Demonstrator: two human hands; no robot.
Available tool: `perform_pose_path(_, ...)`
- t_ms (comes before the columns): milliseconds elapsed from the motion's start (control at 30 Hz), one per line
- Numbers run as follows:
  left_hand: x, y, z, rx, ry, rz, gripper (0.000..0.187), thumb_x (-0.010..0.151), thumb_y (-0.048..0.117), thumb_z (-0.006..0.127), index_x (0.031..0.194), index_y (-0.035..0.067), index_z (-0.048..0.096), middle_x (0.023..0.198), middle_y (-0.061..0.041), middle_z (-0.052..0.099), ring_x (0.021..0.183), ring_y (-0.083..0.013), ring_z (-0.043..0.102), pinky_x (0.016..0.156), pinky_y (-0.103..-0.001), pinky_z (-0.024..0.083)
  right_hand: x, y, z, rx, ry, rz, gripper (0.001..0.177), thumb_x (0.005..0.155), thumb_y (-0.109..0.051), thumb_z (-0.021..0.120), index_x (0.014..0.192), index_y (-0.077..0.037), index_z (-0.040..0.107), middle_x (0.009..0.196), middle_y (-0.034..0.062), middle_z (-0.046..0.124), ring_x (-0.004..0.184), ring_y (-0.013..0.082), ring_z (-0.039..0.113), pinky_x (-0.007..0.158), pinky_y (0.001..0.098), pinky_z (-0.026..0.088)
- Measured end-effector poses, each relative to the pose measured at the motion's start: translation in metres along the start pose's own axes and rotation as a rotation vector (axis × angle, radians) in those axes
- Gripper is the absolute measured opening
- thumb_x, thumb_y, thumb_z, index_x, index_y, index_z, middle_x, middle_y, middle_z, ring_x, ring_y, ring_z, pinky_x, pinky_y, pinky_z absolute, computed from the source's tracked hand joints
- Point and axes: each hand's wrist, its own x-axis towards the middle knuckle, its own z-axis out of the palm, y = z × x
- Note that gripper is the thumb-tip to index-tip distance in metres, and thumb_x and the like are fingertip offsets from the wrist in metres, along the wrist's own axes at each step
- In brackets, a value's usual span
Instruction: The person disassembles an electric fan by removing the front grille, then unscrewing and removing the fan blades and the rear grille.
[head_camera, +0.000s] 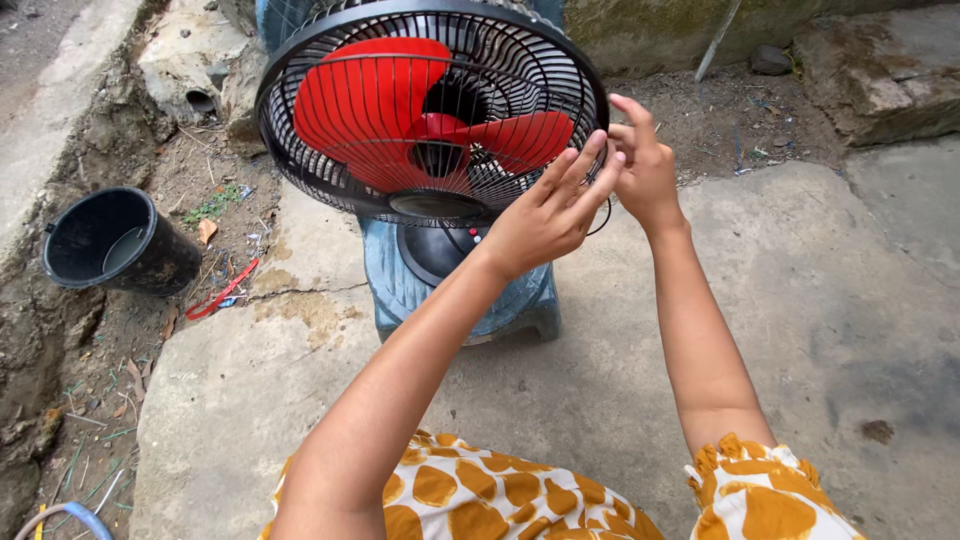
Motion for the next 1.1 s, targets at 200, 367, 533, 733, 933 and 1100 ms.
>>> perform_pose_path(200, -0.035, 0.015, 0.011, -0.291, 0.014, 0.138, 0.013, 0.104, 0.021, 0.060, 0.116, 0.016, 0.058, 0.140, -0.013, 0.061, 0.140, -0.0303, 0.052, 0.124, -0.045, 0.038, -0.027, 0.034, 0.012, 0.287, 0.082, 0.216, 0.028, 0.111, -0.018, 0.063, 0.134, -0.003, 0.056, 0.112, 0.0087, 0.072, 0.100, 0.0149, 0.072, 0.082, 0.0294, 0.062)
perform_pose_path(367, -0.127, 0.076, 0.052, -0.900, -0.525, -0.727, 0.013, 0.097, 0.020, 0.069, 0.107, 0.014, 0.064, 0.100, -0.006, 0.071, 0.093, -0.0283, 0.072, 0.082, -0.041, 0.058, -0.054, 0.063, 0.055, 0.668, 0.074, 0.456, 0.038, 0.111, -0.036, 0.050, 0.128, -0.004, 0.060, 0.113, 0.0019, 0.072, 0.101, 0.0115, 0.074, 0.080, 0.0288, 0.064)
perform_pose_path(533, -0.168, 0.094, 0.116, -1.808, 0.018, -2.064, 0.020, 0.100, 0.016, 0.060, 0.118, 0.008, 0.059, 0.112, -0.006, 0.066, 0.099, -0.0255, 0.069, 0.081, -0.040, 0.055, -0.076, 0.073, 0.095, 0.676, 0.093, 0.411, 0.027, 0.114, -0.019, 0.046, 0.135, -0.004, 0.053, 0.122, 0.0042, 0.068, 0.111, 0.0126, 0.070, 0.087, 0.0295, 0.064)
perform_pose_path(733, -0.151, 0.108, 0.139, -2.157, 0.542, -2.300, 0.025, 0.101, 0.012, 0.048, 0.125, 0.010, 0.056, 0.129, -0.006, 0.058, 0.113, -0.0277, 0.063, 0.095, -0.043, 0.053, -0.091, 0.082, 0.126, 0.559, 0.108, 0.329, 0.038, 0.108, 0.001, 0.044, 0.145, -0.004, 0.037, 0.128, 0.0073, 0.065, 0.113, 0.0134, 0.067, 0.091, 0.0301, 0.061)
perform_pose_path(933, -0.152, 0.104, 0.143, -2.366, 0.713, -2.227, 0.020, 0.099, 0.008, 0.048, 0.116, 0.010, 0.057, 0.125, -0.005, 0.060, 0.119, -0.0296, 0.063, 0.100, -0.046, 0.051, -0.100, 0.108, 0.147, 0.654, 0.079, 0.408, 0.029, 0.109, 0.005, 0.051, 0.136, -0.001, 0.043, 0.126, 0.0114, 0.066, 0.113, 0.0174, 0.068, 0.093, 0.0318, 0.061)
perform_pose_path(1100, -0.144, 0.098, 0.129, -2.500, 1.025, -2.299, 0.022, 0.092, 0.021, 0.047, 0.103, 0.007, 0.058, 0.125, -0.010, 0.058, 0.120, -0.0373, 0.058, 0.099, -0.055, 0.048, -0.102, 0.107, 0.151, 0.530, 0.069, 0.400, 0.027, 0.106, 0.003, 0.052, 0.132, -0.001, 0.044, 0.119, 0.0085, 0.068, 0.108, 0.0169, 0.070, 0.091, 0.0308, 0.061)
